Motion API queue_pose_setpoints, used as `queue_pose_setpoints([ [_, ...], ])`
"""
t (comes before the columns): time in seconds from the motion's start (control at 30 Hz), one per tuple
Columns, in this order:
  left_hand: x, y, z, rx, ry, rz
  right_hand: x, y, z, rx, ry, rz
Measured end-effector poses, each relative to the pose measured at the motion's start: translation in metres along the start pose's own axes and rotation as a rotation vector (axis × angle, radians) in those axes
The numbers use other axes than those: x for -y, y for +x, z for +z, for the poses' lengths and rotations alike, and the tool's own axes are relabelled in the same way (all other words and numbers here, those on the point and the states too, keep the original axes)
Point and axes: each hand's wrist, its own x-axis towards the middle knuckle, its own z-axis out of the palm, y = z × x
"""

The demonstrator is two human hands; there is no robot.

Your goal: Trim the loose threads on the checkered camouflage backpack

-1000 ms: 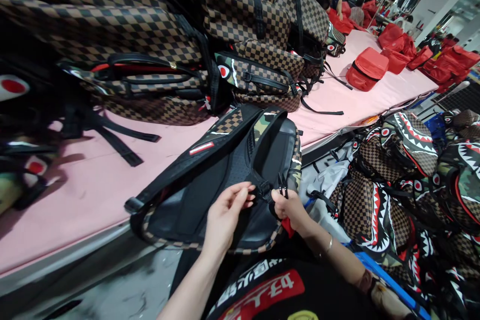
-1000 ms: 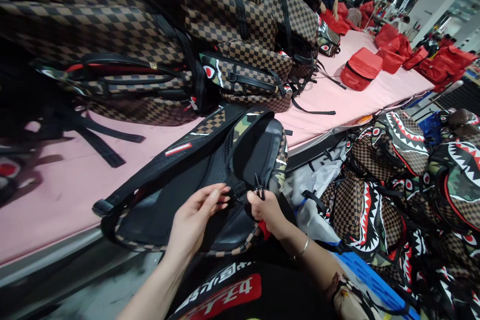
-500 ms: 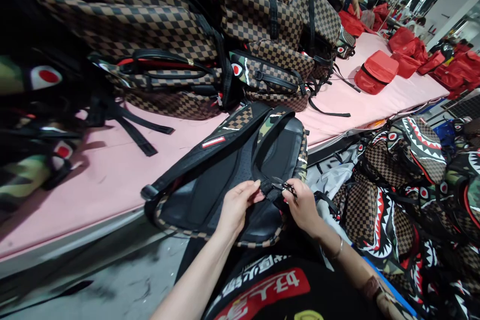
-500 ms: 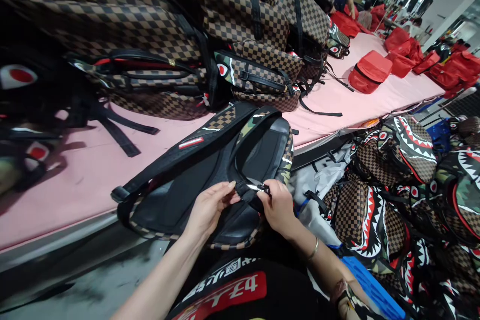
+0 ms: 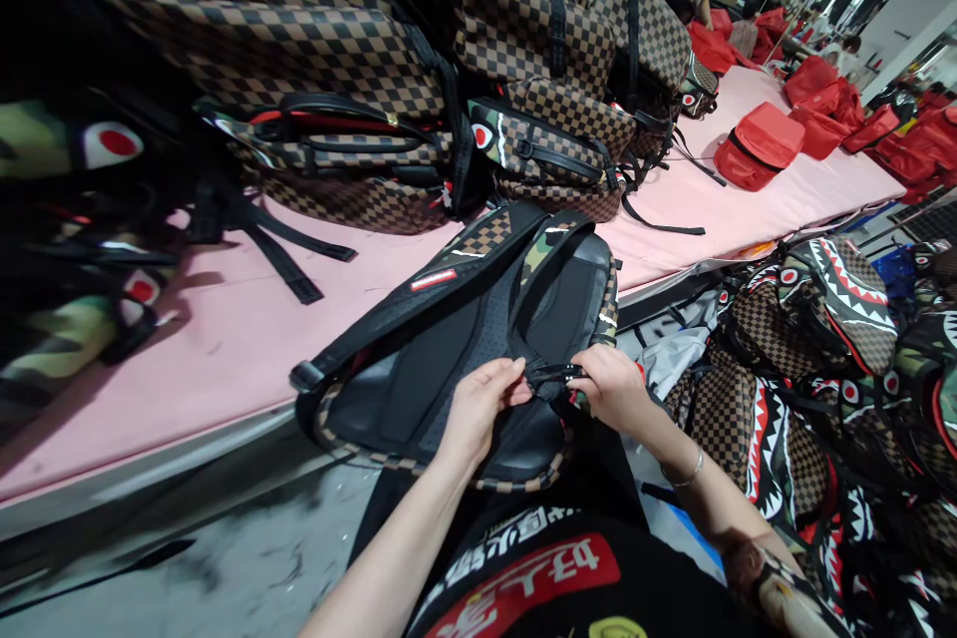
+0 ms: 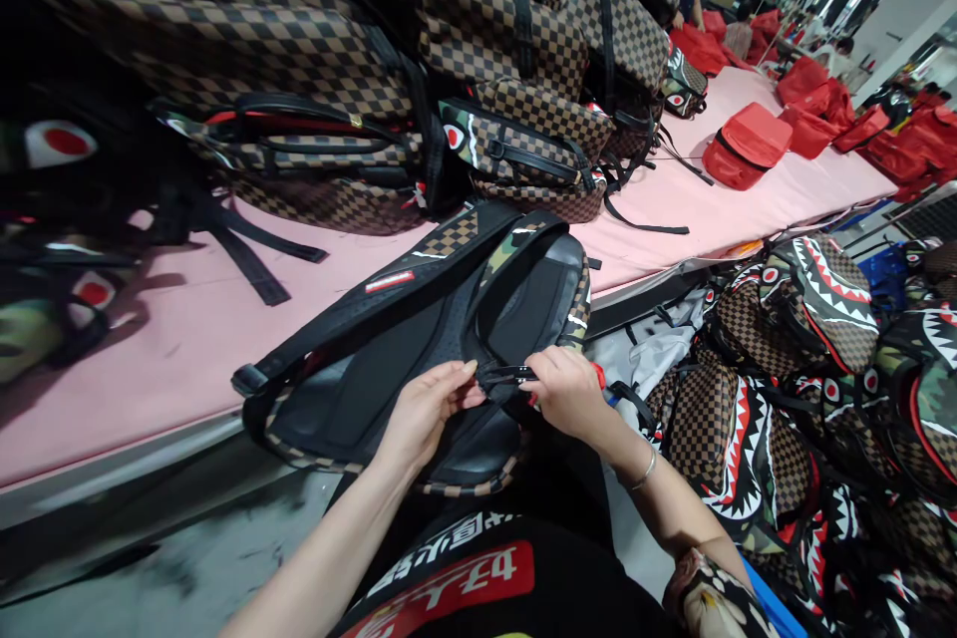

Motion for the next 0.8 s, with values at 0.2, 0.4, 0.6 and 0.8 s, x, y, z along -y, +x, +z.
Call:
queue_pose_setpoints([
  [0.2,0.0013,0.0010,-0.0018,0.003,0.005,-0.021,-0.0009,0.0014,-0.0030,0.042,-0.026,-0.011],
  [0.4,0.0008,0.0001,-0.0009,0.005,0.010,-0.019,-0.0020,0.0010,-0.0033,0.057,-0.010,-0.011],
  [0.6,0.0006,-0.0005,-0.0005,0.009,0.023,-0.012,-0.0022,0.0017,-0.0010,0.056,0.008,-0.014],
  [0.8,0.0004,-0.0009,-0.0001,0.013,0.037,-0.006,-0.0061,0.0020,0.0012,0.073,0.044,-0.033],
])
